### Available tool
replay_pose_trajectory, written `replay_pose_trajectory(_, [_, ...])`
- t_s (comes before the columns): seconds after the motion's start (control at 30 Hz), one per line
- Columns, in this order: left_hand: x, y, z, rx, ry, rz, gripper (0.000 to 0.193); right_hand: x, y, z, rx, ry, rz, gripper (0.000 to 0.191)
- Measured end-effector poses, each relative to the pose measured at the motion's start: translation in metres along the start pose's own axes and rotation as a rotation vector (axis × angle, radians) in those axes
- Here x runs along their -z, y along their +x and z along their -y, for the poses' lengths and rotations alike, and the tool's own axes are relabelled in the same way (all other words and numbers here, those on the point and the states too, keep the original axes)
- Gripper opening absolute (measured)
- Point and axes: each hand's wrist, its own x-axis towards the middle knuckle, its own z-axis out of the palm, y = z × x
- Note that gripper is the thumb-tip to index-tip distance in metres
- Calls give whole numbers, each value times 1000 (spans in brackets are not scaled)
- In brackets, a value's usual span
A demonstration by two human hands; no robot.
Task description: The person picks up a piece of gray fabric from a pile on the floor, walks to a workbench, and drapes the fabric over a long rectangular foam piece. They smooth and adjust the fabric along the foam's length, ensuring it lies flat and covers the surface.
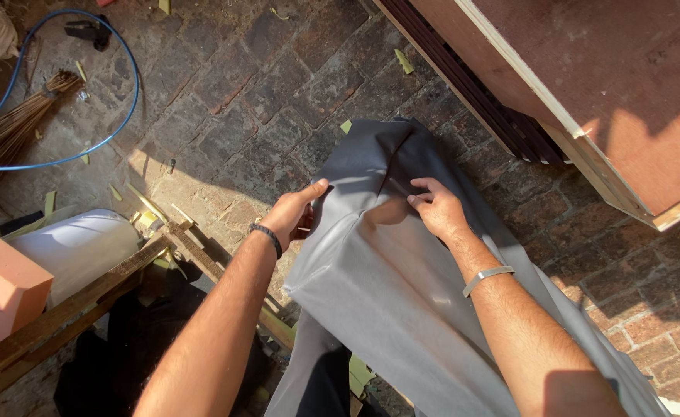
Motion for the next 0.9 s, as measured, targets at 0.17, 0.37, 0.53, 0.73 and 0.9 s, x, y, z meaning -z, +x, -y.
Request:
replay_pose_trajectory(0.17, [-23, 130, -57, 13, 110, 146, 70, -6, 96, -48, 38, -87, -21, 59])
replay_pose_trajectory(0.37, [-64, 269, -65, -57, 512, 147, 60, -17, 219, -61, 72, -203, 20, 105])
replay_pose_trajectory(0.53, [-73, 346, -63, -258, 786, 5, 44, -18, 277, -71, -66, -76, 217, 118])
replay_pose_trajectory(0.73, [-75, 322, -78, -372, 819, 94, 52, -38, 297, -83, -6, -107, 129, 45])
replay_pose_trajectory(0.9, [-87, 294, -89, -270, 762, -61, 56, -28, 313, -79, -104, -148, -259, 17])
